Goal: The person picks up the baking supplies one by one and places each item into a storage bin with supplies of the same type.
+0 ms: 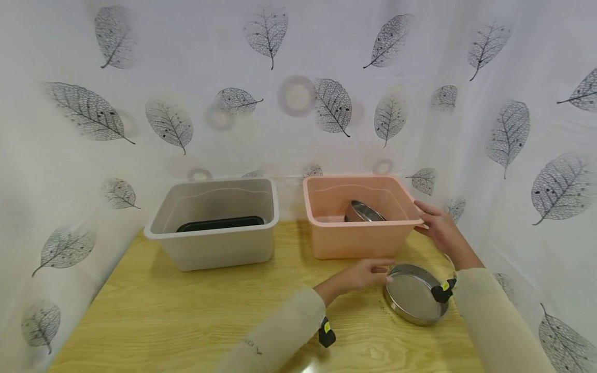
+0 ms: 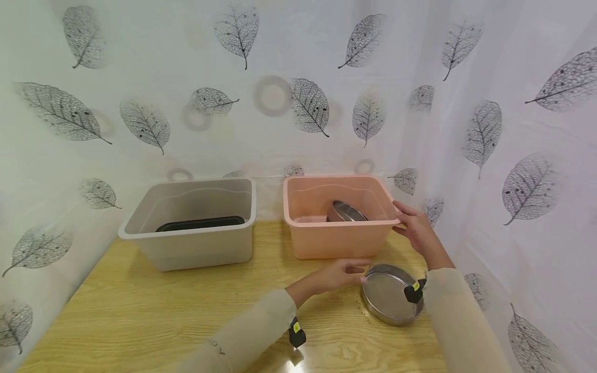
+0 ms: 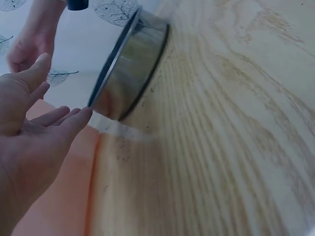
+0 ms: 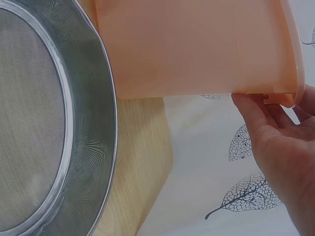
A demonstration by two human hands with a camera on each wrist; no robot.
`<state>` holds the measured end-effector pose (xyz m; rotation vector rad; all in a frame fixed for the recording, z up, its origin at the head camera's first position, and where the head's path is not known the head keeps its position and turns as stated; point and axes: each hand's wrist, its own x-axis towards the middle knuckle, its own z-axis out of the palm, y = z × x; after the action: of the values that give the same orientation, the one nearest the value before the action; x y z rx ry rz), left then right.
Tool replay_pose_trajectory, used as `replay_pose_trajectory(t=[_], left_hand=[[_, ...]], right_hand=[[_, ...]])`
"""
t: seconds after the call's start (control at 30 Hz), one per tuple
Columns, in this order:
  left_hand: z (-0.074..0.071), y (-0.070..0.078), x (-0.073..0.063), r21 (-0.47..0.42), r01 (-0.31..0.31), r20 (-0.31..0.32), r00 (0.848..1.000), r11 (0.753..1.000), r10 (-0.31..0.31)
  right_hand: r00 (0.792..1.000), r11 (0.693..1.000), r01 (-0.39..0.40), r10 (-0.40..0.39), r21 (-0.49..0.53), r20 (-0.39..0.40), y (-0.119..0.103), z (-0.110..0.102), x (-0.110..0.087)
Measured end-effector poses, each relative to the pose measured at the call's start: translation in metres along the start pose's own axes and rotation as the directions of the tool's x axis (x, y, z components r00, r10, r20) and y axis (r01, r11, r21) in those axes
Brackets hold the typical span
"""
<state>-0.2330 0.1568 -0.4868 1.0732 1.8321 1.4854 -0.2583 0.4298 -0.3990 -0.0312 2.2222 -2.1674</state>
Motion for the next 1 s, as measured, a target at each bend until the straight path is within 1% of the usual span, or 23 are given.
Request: replay_pose_trajectory(t=[0.13,0.33,0.43,0.53,0.6,0.77,0.83,1.0], left_hand=[[0.005,-0.008,0.005,0.01,-0.007,-0.01,1.0,1.0,0.007],[0.008,-0.023,0.014,0.064,0.014,-0.059,0.998,0.998,-0.01],[0.01,-0.028,0.018,0.066,0.011,-0.053,0.999,0.998,-0.008],[0.012,-0.031,0.02,0.061,0.027,-0.047,0.999,0.998,-0.025],[0.014,-0.032,0.021,0.063,0.053,-0.051,0.997,0.997,-0.05],[0.018,-0.03,0.02,0.075,0.104,-0.053,0.994,0.992,-0.1],[0.019,-0.029,0.019,0.087,0.11,-0.048,0.993,0.99,-0.106],[0.016,-0.028,0.018,0.111,0.112,-0.03,0.994,0.987,-0.11]], right_hand=[[1.0,1.0,0.003,-0.003,-0.01,-0.005,0.0,0.0,0.0],[1.0,1.0,-0.003,0.003,-0.028,-0.011,0.001,0.001,0.002],[1.0,0.998,-0.01,0.009,-0.055,-0.015,0.001,0.0,0.001],[1.0,0.998,-0.02,0.019,-0.056,-0.017,0.001,-0.001,0.001],[1.0,0.998,-0.025,0.024,-0.059,-0.019,0.001,-0.001,0.001],[1.0,1.0,-0.017,0.017,-0.015,-0.022,0.001,0.0,0.0],[1.0,1.0,-0.014,0.014,0.005,-0.023,0.001,0.0,0.0],[1.0,1.0,-0.01,0.01,0.012,-0.024,0.0,0.0,0.0]])
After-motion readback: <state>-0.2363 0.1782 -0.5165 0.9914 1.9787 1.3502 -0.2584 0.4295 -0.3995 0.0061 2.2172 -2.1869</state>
